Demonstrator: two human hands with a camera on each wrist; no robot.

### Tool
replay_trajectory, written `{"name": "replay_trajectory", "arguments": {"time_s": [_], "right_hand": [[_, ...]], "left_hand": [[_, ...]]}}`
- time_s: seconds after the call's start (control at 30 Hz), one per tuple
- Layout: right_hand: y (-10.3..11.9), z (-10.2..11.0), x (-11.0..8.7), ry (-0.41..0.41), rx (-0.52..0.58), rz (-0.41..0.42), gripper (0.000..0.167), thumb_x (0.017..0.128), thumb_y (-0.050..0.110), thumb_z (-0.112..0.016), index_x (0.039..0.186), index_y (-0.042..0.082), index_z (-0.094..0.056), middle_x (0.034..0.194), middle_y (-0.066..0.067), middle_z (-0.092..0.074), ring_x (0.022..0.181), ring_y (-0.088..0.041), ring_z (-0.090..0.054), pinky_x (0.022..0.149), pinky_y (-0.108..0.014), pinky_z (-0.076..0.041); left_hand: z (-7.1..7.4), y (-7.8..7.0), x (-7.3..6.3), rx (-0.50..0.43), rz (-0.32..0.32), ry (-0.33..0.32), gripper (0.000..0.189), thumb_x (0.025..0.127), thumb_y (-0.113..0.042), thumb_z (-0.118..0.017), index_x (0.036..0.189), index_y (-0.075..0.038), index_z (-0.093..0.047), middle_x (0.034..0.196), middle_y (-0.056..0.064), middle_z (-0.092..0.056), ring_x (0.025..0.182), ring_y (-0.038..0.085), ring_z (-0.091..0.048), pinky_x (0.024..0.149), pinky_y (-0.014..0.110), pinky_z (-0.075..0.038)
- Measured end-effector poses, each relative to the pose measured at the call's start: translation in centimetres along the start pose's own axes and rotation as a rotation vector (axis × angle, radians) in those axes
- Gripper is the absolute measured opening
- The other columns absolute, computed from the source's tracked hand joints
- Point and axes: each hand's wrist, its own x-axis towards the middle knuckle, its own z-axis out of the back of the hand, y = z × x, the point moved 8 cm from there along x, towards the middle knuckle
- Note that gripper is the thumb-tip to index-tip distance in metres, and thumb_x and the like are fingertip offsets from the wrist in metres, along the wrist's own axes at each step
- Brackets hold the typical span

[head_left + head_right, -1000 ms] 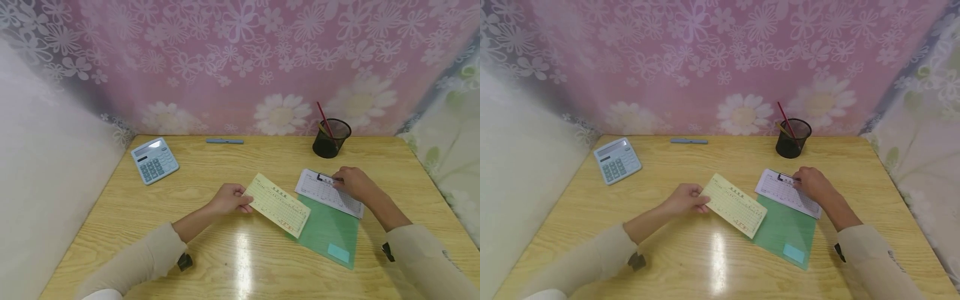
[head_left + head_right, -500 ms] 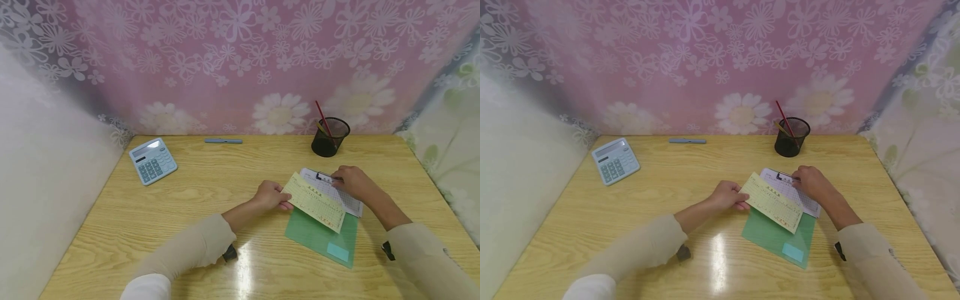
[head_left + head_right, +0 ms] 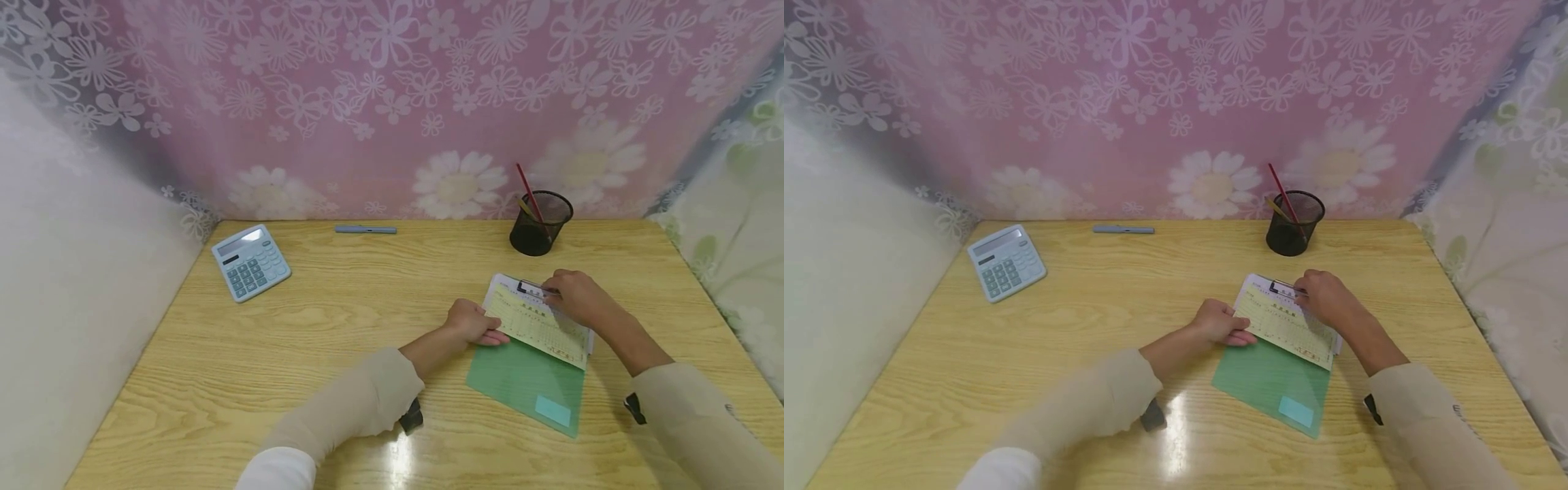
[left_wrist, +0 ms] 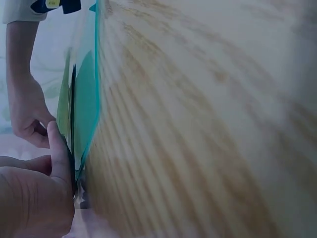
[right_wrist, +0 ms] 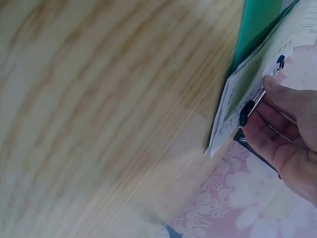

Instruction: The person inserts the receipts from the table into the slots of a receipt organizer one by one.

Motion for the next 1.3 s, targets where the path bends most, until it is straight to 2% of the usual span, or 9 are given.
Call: {"name": "replay_trajectory", "arguments": {"time_s": [0.07, 0.2, 0.37, 0.5, 0.63, 0.73, 1.07, 1.3], "right_hand": [[0.0, 0.0, 0.0, 0.004, -0.002, -0.002, 0.022, 0.086, 0.005, -0.066, 0.105, -0.007, -0.067, 0.09, -0.015, -0.064, 0.084, -0.031, -0.062, 0.075, -0.048, -0.053], [0.1, 0.0, 0.0, 0.007, -0.004, -0.006, 0.02, 0.087, 0.004, -0.065, 0.104, -0.007, -0.067, 0.089, -0.015, -0.063, 0.083, -0.03, -0.062, 0.075, -0.048, -0.052], [0.3, 0.1, 0.1, -0.001, -0.001, -0.01, 0.02, 0.088, 0.003, -0.063, 0.104, -0.008, -0.066, 0.089, -0.014, -0.062, 0.082, -0.029, -0.061, 0.077, -0.048, -0.053], [0.6, 0.2, 0.3, -0.011, -0.003, 0.006, 0.019, 0.088, 0.002, -0.063, 0.103, -0.008, -0.067, 0.089, -0.014, -0.062, 0.082, -0.028, -0.061, 0.077, -0.048, -0.053], [0.8, 0.4, 0.3, -0.03, -0.008, 0.025, 0.018, 0.087, 0.001, -0.063, 0.103, -0.009, -0.067, 0.089, -0.015, -0.063, 0.083, -0.03, -0.062, 0.077, -0.048, -0.053], [0.9, 0.4, 0.2, -0.034, -0.01, 0.028, 0.018, 0.087, 0.001, -0.063, 0.102, -0.009, -0.067, 0.087, -0.015, -0.063, 0.082, -0.03, -0.062, 0.076, -0.048, -0.053], [0.7, 0.5, 0.0, -0.036, 0.006, 0.029, 0.017, 0.087, 0.002, -0.063, 0.101, -0.008, -0.067, 0.086, -0.014, -0.062, 0.079, -0.029, -0.062, 0.074, -0.046, -0.054], [0.7, 0.6, -0.2, -0.058, 0.013, 0.05, 0.016, 0.086, 0.001, -0.064, 0.099, -0.008, -0.068, 0.085, -0.013, -0.062, 0.077, -0.028, -0.061, 0.071, -0.045, -0.054]], "left_hand": [[-0.2, 0.1, 0.1, -0.004, -0.002, -0.017, 0.018, 0.088, -0.002, -0.064, 0.081, -0.003, -0.047, 0.074, 0.025, -0.07, 0.076, 0.033, -0.072, 0.047, 0.021, -0.055], [-0.4, 0.0, 0.3, 0.014, -0.013, -0.054, 0.013, 0.088, -0.004, -0.064, 0.08, 0.0, -0.056, 0.071, 0.023, -0.07, 0.073, 0.03, -0.072, 0.047, 0.021, -0.055], [-0.3, -0.6, 0.5, 0.041, -0.029, -0.107, 0.014, 0.089, -0.004, -0.064, 0.08, -0.002, -0.054, 0.067, 0.02, -0.07, 0.069, 0.027, -0.073, 0.046, 0.019, -0.053], [-0.1, -1.0, 0.4, 0.061, -0.021, -0.148, 0.013, 0.087, -0.001, -0.065, 0.093, 0.001, -0.053, 0.065, 0.02, -0.07, 0.069, 0.029, -0.072, 0.047, 0.022, -0.055], [0.0, -1.1, 0.5, 0.084, -0.025, -0.181, 0.028, 0.087, 0.0, -0.065, 0.112, 0.006, -0.053, 0.063, 0.019, -0.069, 0.068, 0.03, -0.072, 0.047, 0.023, -0.055], [-0.2, -1.1, 0.7, 0.106, -0.037, -0.197, 0.034, 0.087, -0.001, -0.066, 0.117, 0.007, -0.053, 0.061, 0.017, -0.069, 0.065, 0.029, -0.072, 0.046, 0.023, -0.055], [-0.5, -1.5, 1.8, 0.188, -0.031, -0.251, 0.038, 0.085, -0.005, -0.068, 0.12, 0.006, -0.057, 0.054, 0.011, -0.067, 0.053, 0.021, -0.07, 0.045, 0.023, -0.054], [-0.8, -1.9, 2.3, 0.231, -0.042, -0.283, 0.028, 0.084, -0.006, -0.07, 0.108, 0.005, -0.062, 0.051, 0.009, -0.066, 0.05, 0.017, -0.068, 0.043, 0.021, -0.052]]}}
